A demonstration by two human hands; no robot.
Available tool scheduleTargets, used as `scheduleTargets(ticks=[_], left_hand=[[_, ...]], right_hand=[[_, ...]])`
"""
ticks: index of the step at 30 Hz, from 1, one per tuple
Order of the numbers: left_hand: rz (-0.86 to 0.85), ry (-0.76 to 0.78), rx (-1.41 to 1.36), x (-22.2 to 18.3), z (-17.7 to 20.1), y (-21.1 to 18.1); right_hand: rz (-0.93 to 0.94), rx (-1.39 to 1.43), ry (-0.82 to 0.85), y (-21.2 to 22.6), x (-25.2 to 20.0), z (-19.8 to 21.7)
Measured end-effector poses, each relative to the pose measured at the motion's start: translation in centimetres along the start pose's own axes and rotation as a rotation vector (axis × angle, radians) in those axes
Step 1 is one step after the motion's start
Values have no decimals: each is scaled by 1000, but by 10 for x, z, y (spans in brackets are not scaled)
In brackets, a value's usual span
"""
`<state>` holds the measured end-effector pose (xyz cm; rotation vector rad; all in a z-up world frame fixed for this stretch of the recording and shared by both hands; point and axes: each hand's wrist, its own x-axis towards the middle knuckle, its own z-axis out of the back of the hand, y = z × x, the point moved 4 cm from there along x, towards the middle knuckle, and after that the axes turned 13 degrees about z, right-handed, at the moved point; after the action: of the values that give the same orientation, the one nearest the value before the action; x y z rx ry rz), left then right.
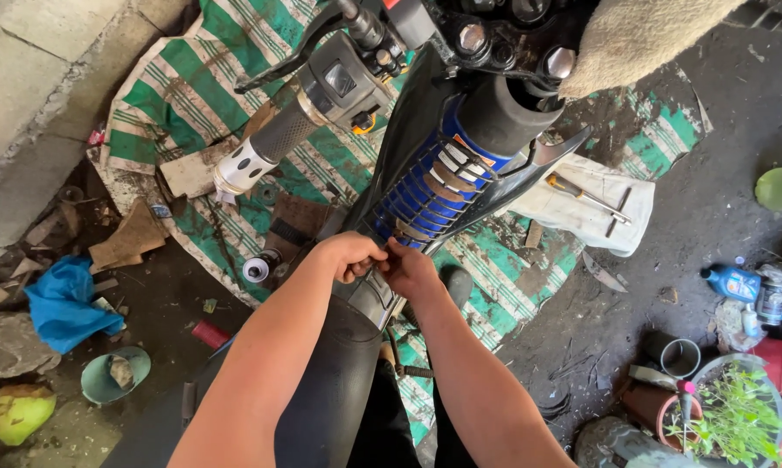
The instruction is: Tightening the fairings and adjusting components on a motorcycle using hand tools.
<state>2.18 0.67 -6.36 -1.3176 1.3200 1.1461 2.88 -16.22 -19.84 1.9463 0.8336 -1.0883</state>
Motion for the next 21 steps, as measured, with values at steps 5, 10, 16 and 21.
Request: scheduleTargets(ticks=[5, 10, 16, 21], left_hand=[[-46, -8, 34, 4, 3, 2], [-96, 8, 91, -5, 1, -4], [63, -51, 220, -32, -6, -10], [-82, -19, 112, 9, 3, 2]], right_hand=[[347, -1262, 306, 109, -197, -91], [1600, -2112, -61, 238, -319, -183], [1377, -2583, -244, 287, -273, -221], [1089, -2352, 184, 250, -265, -145]])
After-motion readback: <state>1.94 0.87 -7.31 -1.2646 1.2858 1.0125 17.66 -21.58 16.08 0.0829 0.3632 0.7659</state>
